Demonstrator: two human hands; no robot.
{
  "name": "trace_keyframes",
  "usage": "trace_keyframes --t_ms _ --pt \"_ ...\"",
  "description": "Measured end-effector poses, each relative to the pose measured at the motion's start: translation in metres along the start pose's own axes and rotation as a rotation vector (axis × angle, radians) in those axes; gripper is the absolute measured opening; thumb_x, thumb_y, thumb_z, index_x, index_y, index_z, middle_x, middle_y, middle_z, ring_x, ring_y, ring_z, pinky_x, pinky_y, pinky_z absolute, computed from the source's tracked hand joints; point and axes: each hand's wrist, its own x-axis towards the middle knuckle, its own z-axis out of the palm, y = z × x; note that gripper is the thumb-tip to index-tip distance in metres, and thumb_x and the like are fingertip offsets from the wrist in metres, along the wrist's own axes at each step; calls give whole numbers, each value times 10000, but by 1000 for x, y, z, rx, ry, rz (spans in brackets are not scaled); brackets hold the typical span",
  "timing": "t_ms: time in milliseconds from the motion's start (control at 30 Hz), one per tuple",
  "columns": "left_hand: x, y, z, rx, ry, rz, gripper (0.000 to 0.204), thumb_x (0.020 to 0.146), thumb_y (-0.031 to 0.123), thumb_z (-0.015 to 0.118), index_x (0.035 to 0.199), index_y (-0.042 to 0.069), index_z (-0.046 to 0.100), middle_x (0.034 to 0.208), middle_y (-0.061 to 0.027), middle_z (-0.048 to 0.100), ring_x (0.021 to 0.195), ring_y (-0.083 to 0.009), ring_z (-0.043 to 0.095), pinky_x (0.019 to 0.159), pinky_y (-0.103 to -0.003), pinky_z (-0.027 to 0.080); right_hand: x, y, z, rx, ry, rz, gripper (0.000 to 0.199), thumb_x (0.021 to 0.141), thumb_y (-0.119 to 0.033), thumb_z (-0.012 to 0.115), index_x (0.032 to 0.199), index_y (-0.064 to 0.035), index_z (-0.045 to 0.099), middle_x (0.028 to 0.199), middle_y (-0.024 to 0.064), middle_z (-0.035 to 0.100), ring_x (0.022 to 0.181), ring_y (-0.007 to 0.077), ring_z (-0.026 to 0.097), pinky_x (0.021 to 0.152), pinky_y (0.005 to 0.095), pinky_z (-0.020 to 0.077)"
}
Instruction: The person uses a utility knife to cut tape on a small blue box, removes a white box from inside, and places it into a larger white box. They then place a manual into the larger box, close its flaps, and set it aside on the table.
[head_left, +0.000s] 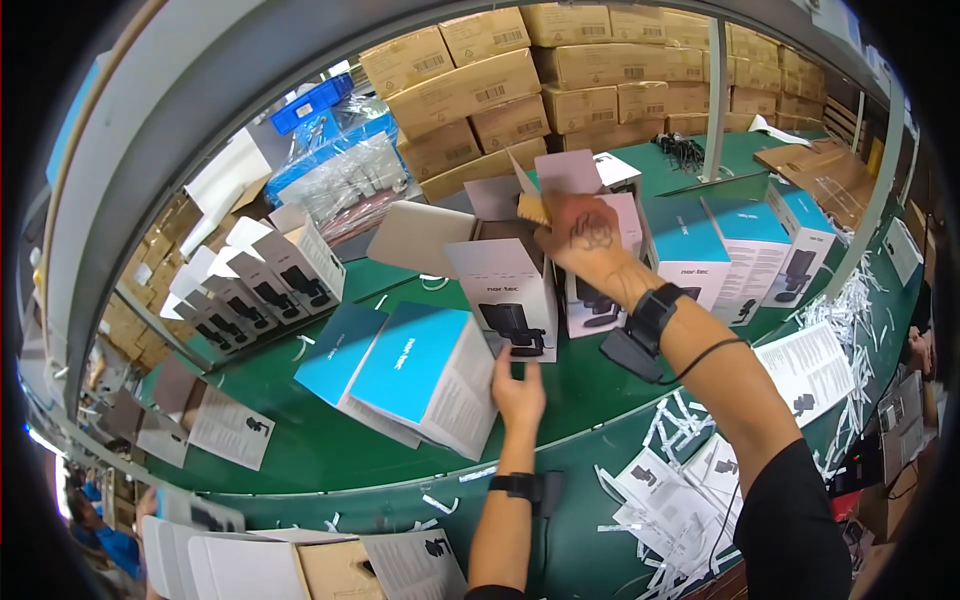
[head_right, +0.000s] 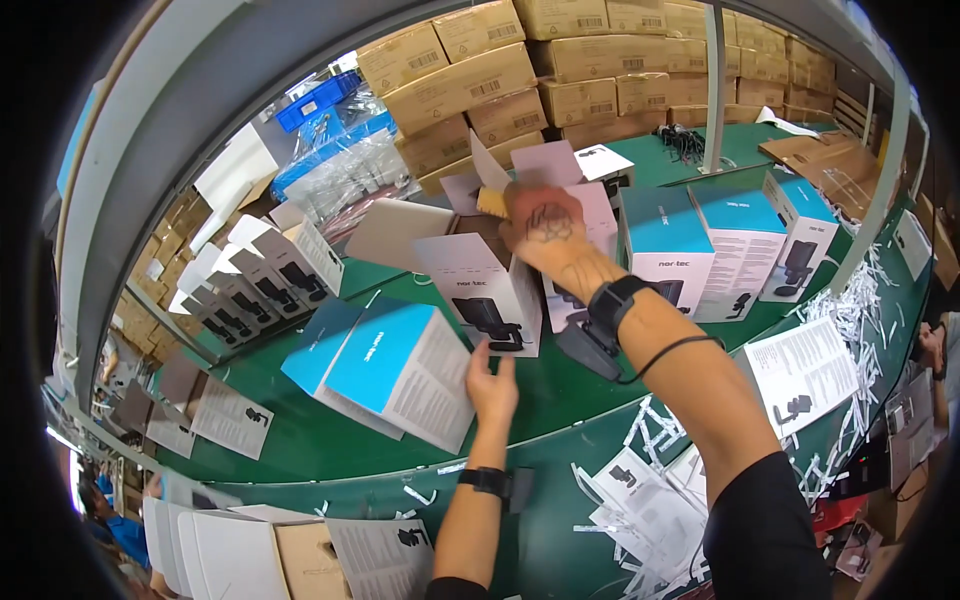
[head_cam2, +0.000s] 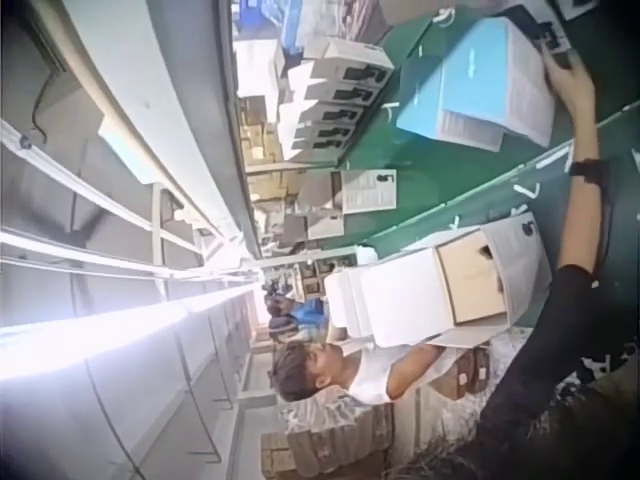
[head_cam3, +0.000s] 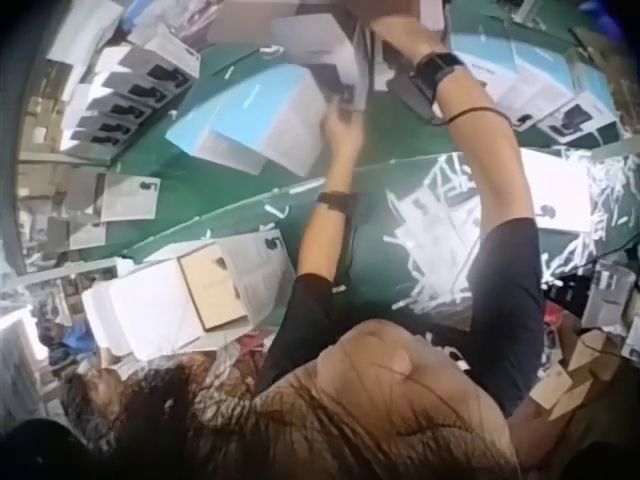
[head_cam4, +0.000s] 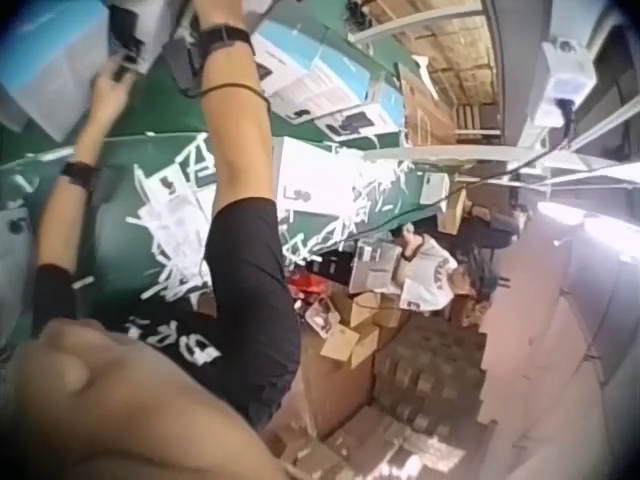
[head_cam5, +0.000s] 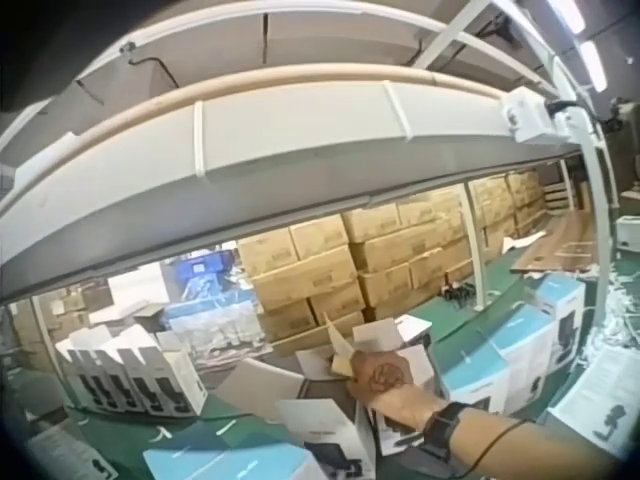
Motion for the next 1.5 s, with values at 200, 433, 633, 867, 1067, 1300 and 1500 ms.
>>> trace_keyframes --t_ms 200,433,633,867,1067,1300,1500 --pt "41 -7 -31 83 -123 20 954 783 245 831 1519 -43 298 1459 -296 475 1387 -385 448 1140 -455 360 -21 -16 -39 46 -139 69 231 769 -231 702 903 -54 638 877 166 698 800 372 686 688 471 554" --pt "50 74 38 324 101 193 1409 588 330 947 1594 2 16 1555 -332 253 1437 -448 294 1172 -499 294 -64 -3 -102 260 326 -144 305 763 -186 742 1014 -48 639 934 190 703 851 387 690 752 477 557" --pt "30 127 40 302 67 -32 1449 552 289 944 1605 33 -17 1502 -332 295 1399 -489 299 1178 -517 274 -52 65 -104 87 147 196 328 774 -192 757 1057 -62 654 962 200 699 856 394 685 776 488 548" --pt "-100 130 -41 183 328 88 1452 541 233 946 1612 34 -14 1521 -301 285 1422 -438 299 1192 -494 259 -61 37 -111 123 -58 -10 194 796 -188 750 942 -93 665 859 181 692 836 408 669 716 480 531" --pt "-220 128 -127 228 241 153 1426 572 193 951 1600 0 -18 1562 -263 210 1454 -375 266 1210 -457 221 -79 -45 -169 162 -70 -189 234 787 -135 781 910 -21 617 781 233 622 736 423 617 640 431 483" --pt "-332 100 -172 271 419 193 1430 599 271 964 1562 -53 -42 1506 -337 182 1385 -478 270 1144 -572 257 -134 -118 -219 436 -100 -311 259 739 -59 817 916 -17 633 783 193 633 725 406 612 640 415 479" --pt "-336 100 -191 411 518 209 1484 615 296 971 1573 -44 -110 1581 -322 101 1482 -433 145 1210 -537 133 -182 -159 -235 540 50 -557 229 737 -19 807 901 -24 646 808 139 649 694 360 611 619 396 472"
